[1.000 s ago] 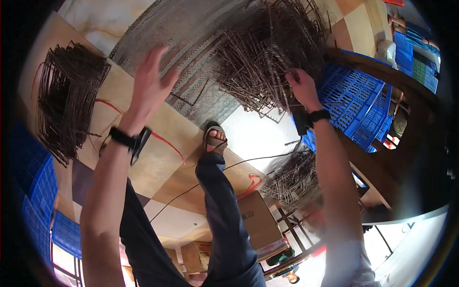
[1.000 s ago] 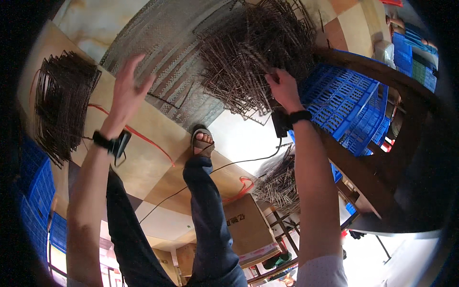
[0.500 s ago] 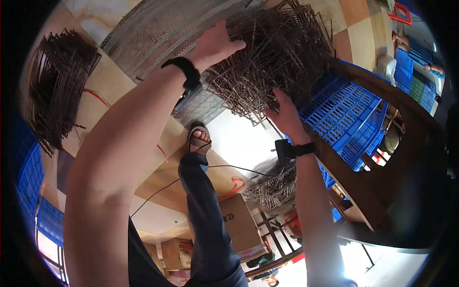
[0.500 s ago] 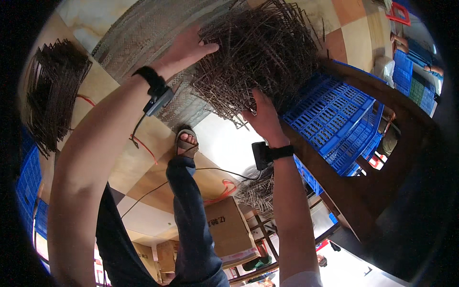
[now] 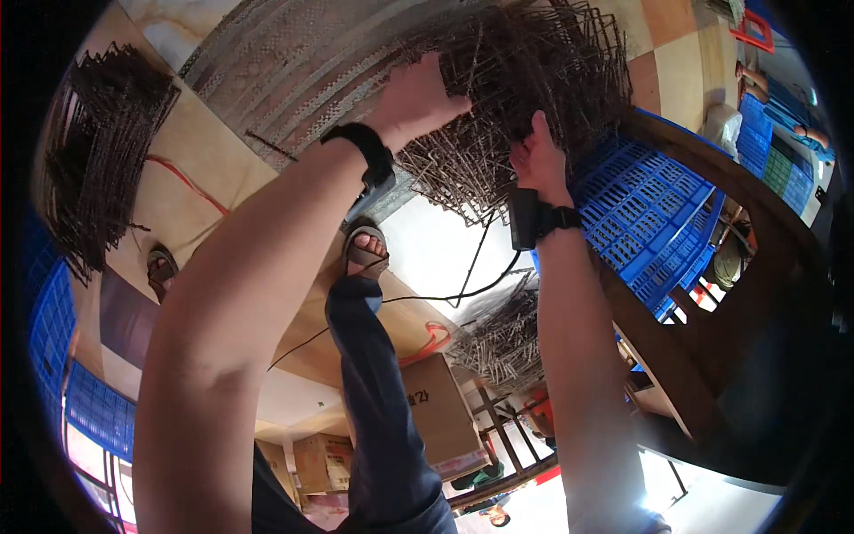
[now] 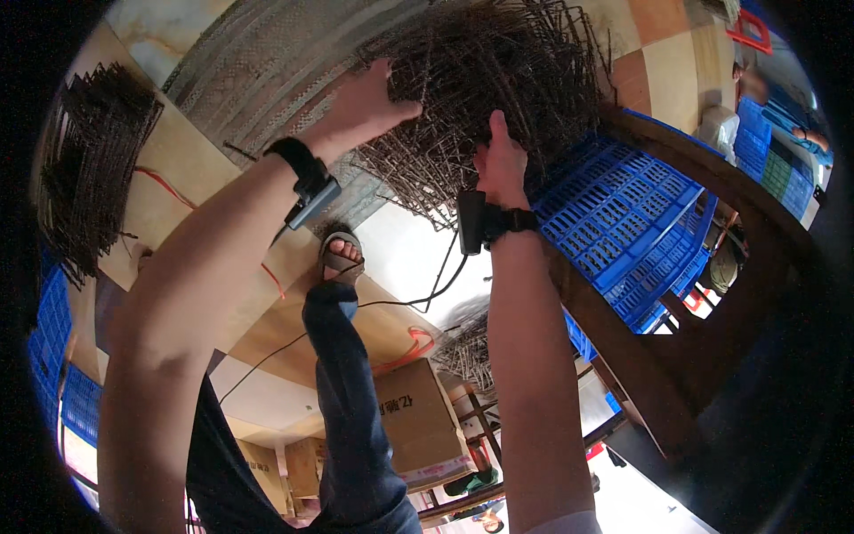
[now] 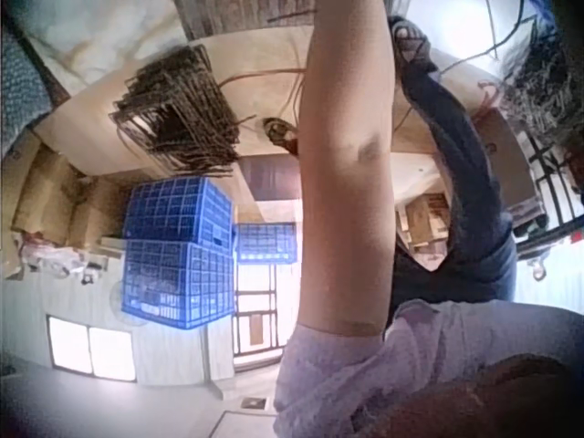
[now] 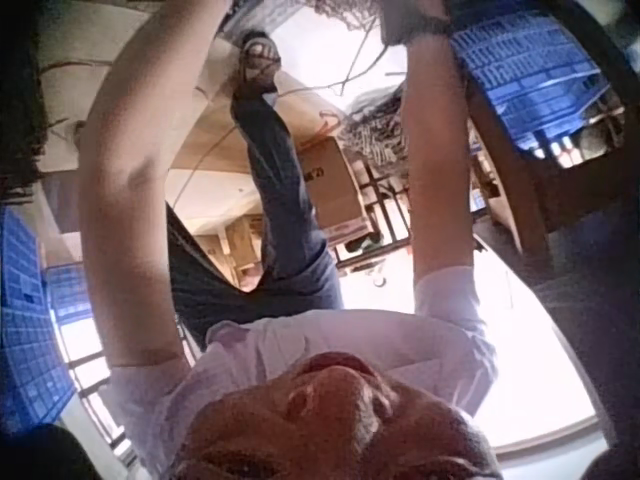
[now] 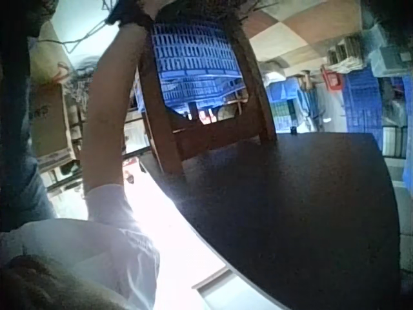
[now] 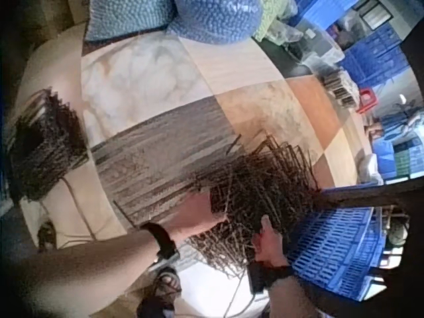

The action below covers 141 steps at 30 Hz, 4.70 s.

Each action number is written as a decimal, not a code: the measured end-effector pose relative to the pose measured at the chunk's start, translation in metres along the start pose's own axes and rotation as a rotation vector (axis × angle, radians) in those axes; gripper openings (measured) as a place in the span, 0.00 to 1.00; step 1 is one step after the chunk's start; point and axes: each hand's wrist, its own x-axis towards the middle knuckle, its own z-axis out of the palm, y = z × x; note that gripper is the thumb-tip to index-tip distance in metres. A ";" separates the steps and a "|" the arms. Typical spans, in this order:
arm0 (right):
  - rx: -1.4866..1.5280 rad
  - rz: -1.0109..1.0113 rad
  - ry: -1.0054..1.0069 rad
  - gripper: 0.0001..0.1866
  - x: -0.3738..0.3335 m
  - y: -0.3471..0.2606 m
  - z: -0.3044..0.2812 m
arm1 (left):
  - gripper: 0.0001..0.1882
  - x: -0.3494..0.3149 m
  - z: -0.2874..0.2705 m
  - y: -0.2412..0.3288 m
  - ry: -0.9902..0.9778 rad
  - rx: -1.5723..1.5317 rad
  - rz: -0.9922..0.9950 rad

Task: The person picks up small, square wire mesh frames from a pile on the floor and stacks them into a neat bundle. They then use a red plastic tie to secure the stack, wrapping it around the bundle and tying it off. Finally, the person moves the completed bundle and places it on the floor.

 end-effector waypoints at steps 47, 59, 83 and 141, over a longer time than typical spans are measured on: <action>0.089 -0.216 -0.142 0.09 -0.111 -0.038 -0.039 | 0.47 -0.025 0.050 0.064 -0.088 -0.011 0.132; 0.090 -0.097 0.047 0.11 -0.135 -0.029 -0.084 | 0.17 -0.075 0.121 0.110 -0.360 -0.604 0.229; 0.316 -0.233 -0.064 0.21 -0.310 -0.006 -0.065 | 0.26 -0.179 0.021 0.140 -0.418 -0.642 0.353; 0.105 -0.425 -0.355 0.30 -0.494 0.173 0.063 | 0.22 -0.413 -0.139 -0.023 -0.090 -0.790 0.185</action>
